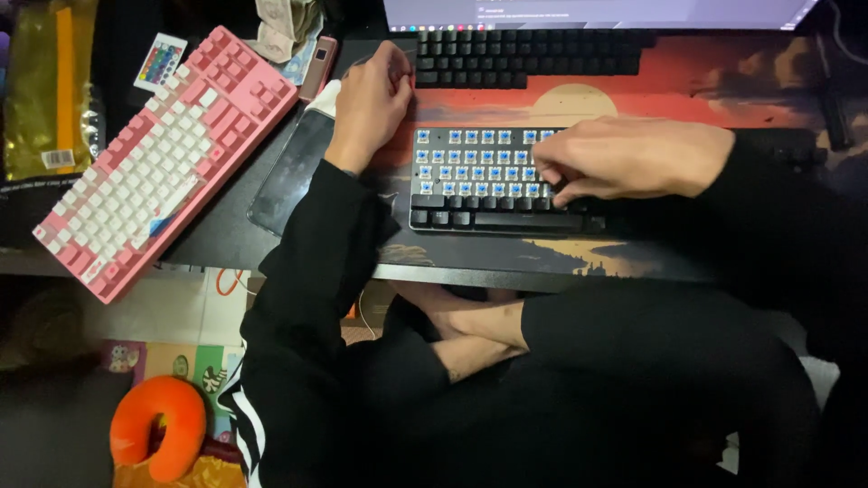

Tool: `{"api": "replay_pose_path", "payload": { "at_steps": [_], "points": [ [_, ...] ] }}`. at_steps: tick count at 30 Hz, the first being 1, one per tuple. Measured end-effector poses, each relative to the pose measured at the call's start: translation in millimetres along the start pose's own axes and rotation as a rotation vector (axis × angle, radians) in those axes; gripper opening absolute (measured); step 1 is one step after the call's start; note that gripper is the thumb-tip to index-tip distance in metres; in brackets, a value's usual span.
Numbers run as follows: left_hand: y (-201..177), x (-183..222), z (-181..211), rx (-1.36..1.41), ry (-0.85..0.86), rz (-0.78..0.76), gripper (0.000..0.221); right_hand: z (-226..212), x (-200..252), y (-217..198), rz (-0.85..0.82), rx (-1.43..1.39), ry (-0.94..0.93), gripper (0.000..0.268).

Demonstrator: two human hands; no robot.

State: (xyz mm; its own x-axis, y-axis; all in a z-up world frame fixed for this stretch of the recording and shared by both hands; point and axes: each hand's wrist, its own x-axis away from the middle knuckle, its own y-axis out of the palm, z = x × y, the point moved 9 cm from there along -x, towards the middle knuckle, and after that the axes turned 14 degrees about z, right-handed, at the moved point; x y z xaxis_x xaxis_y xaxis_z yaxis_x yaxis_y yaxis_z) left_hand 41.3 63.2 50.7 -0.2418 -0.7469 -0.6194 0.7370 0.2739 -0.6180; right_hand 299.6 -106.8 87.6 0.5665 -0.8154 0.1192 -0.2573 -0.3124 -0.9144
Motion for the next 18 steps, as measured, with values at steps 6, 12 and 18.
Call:
{"api": "replay_pose_path", "payload": {
  "at_steps": [6,12,18],
  "points": [
    [4,2,-3,-0.034,0.058,0.017,0.018,18,-3,-31,0.338,-0.110,-0.040,0.035],
    [2,2,-1,0.007,0.066,0.025,0.017,48,-19,-31,0.688,0.080,0.036,0.035],
    [-1,1,3,-0.016,0.087,0.034,0.018,62,-39,-23,0.783,0.101,0.072,0.018]
  ]
}}
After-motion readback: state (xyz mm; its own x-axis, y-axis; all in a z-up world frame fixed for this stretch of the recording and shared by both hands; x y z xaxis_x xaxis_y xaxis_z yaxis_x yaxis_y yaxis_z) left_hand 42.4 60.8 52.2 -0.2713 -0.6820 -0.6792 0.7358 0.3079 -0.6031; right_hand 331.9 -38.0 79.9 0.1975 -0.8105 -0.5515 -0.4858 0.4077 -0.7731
